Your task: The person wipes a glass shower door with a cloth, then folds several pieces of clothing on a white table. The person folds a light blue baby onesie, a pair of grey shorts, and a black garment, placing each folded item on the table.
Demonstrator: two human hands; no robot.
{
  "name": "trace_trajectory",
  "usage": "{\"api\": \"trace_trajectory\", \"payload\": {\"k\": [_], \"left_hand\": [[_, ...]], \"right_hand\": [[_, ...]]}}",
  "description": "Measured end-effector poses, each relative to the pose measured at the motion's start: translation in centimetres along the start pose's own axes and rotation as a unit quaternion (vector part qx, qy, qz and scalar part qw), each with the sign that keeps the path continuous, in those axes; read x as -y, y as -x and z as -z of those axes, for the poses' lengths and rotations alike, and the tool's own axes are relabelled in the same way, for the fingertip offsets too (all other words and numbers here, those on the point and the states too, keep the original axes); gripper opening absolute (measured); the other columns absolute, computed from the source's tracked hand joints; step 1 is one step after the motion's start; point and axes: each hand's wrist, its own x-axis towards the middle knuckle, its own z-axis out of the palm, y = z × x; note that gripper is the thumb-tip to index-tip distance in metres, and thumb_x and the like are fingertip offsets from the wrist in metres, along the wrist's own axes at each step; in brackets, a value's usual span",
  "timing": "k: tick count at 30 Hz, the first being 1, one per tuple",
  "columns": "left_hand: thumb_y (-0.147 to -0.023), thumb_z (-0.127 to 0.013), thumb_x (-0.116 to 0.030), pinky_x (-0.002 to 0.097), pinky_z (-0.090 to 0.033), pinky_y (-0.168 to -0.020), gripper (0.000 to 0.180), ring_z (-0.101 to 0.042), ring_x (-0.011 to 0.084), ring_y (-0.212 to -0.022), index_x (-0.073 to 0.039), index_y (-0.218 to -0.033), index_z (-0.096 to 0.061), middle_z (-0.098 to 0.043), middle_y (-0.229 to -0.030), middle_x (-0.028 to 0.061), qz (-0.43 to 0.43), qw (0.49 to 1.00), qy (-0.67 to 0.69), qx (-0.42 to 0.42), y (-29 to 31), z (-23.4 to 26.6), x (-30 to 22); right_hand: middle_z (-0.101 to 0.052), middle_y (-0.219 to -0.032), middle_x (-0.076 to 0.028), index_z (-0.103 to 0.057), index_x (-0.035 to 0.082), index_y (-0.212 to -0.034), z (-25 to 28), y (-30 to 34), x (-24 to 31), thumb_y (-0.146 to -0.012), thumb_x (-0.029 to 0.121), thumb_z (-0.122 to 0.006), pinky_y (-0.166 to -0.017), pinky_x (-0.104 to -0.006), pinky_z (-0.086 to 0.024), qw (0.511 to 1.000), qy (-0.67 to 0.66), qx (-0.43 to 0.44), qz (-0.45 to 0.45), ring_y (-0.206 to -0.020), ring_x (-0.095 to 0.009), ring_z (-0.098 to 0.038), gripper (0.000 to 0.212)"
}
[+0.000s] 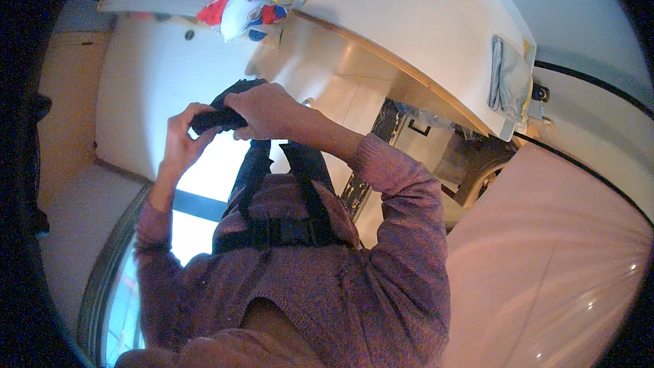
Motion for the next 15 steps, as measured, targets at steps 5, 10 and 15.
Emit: {"api": "trace_trajectory", "payload": {"k": [5,10,15], "left_hand": [[-0.071,-0.072,-0.005,0.0292,-0.054,-0.065,0.024,-0.065,0.0203,-0.069,-0.005,-0.092,-0.06,-0.066,-0.081,0.0101,0.001,0.999,-0.027,0.023,-0.6,1.2,-0.8],[-0.07,-0.074,-0.013,0.032,-0.052,-0.068,0.027,-0.063,0.0244,-0.07,-0.006,-0.093,-0.061,-0.065,-0.085,0.0115,-0.096,0.976,-0.194,0.002,-2.4,3.2,-2.8],[-0.073,-0.073,-0.018,0.0317,-0.048,-0.057,0.026,-0.062,0.021,-0.062,-0.007,-0.094,-0.062,-0.065,-0.073,0.008,-0.127,0.945,-0.293,0.067,-4.8,4.4,-4.6]], "right_hand": [[-0.063,-0.081,-0.011,-0.057,0.007,-0.098,1.4,1.3,-0.7,-0.072,0.027,-0.068,-0.068,-0.0368,-0.047,0.999,0.032,-0.004,-0.008,-0.076,-0.027,-0.063,0.034],[-0.062,-0.08,-0.011,-0.057,0.007,-0.096,2.0,0.0,0.3,-0.071,0.024,-0.071,-0.065,-0.0344,-0.048,0.992,0.079,-0.079,0.064,-0.071,-0.026,-0.062,0.033],[-0.062,-0.085,-0.009,-0.055,0.007,-0.107,4.0,-0.9,0.6,-0.069,0.027,-0.074,-0.069,-0.033,-0.05,0.987,-0.045,-0.139,0.063,-0.077,-0.022,-0.063,0.047]]}}
